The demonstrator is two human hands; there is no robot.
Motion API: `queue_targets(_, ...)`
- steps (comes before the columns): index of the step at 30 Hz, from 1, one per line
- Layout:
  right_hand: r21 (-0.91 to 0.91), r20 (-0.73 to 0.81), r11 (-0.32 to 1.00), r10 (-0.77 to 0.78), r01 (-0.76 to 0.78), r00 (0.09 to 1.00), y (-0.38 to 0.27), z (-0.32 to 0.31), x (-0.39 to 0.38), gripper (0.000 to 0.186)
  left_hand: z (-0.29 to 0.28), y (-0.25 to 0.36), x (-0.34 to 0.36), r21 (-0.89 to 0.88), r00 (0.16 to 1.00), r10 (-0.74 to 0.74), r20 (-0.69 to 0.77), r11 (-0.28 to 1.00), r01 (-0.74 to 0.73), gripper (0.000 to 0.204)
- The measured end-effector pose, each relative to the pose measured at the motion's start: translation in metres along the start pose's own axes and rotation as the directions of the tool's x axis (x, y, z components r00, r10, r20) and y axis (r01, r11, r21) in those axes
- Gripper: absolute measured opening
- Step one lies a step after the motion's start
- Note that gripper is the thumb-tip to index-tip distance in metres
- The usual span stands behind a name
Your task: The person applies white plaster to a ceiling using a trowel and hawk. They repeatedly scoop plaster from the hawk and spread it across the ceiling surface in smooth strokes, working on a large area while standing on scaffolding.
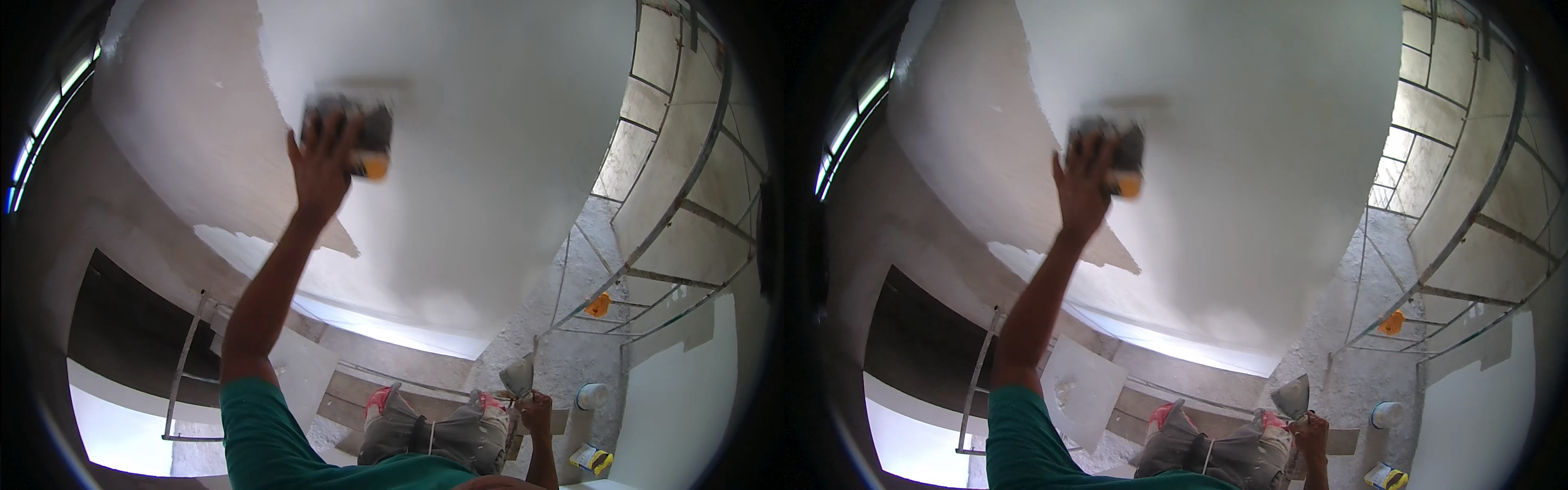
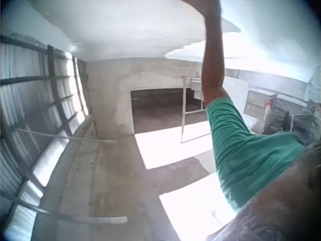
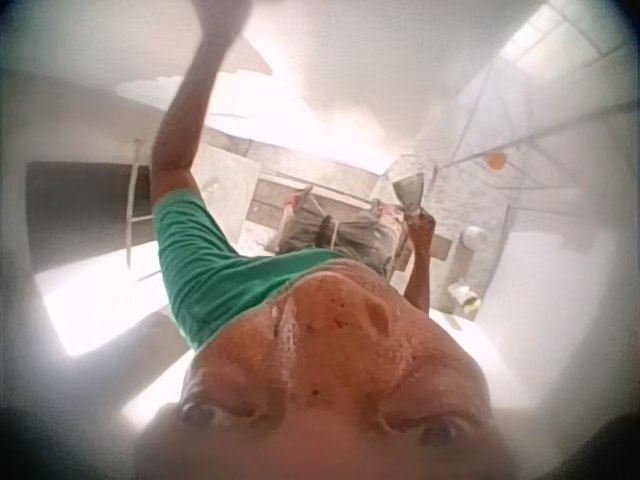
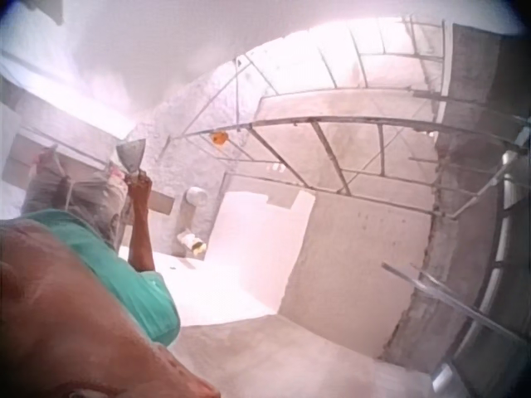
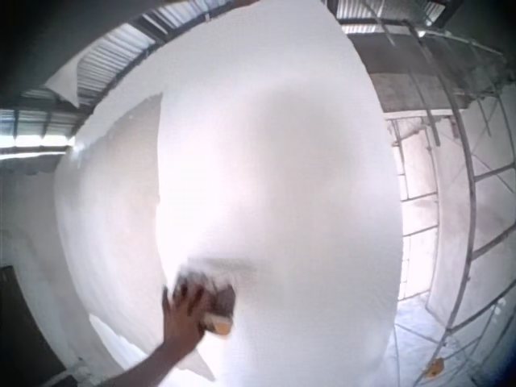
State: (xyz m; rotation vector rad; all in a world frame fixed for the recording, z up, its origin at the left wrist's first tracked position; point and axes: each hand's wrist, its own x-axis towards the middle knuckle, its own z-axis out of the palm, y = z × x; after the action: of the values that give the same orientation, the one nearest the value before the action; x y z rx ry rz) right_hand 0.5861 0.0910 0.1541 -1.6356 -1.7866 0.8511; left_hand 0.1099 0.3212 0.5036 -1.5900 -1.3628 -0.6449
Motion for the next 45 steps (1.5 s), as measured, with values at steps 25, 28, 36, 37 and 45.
queue_targets(25, 0.111, 0.044, 0.994, 0.007, -0.012, 0.999, -0.016, 0.002, 0.011, 0.019, 0.003, -0.021, 0.118, 0.159, 0.963, 0.098, -0.251, 0.985, -0.059, 0.079)
queue_targets(28, 0.184, 0.065, 0.97, 0.152, -0.161, 0.986, -0.04, -0.01, 0.015, 0.02, 0.034, 0.004, 0.052, 0.008, 0.987, 0.003, -0.162, 1.0, -0.001, 0.08)
queue_targets(36, 0.063, 0.119, 0.997, 0.037, -0.045, 0.992, -0.055, -0.028, 0.013, 0.023, 0.023, 0.058, -0.193, -0.244, 0.91, -0.096, 0.404, 0.947, 0.208, 0.071)
queue_targets(37, 0.029, 0.116, 0.999, 0.038, -0.042, 0.992, -0.064, -0.034, 0.013, 0.024, 0.004, 0.073, -0.23, -0.242, 0.827, -0.171, 0.535, 0.907, 0.344, 0.071)
queue_targets(45, -0.134, 0.223, 0.982, -0.101, 0.133, 0.97, -0.156, -0.049, 0.039, 0.023, -0.286, 0.165, -0.683, 0.613, -0.448, -0.419, 0.79, 0.509, 0.605, 0.043)
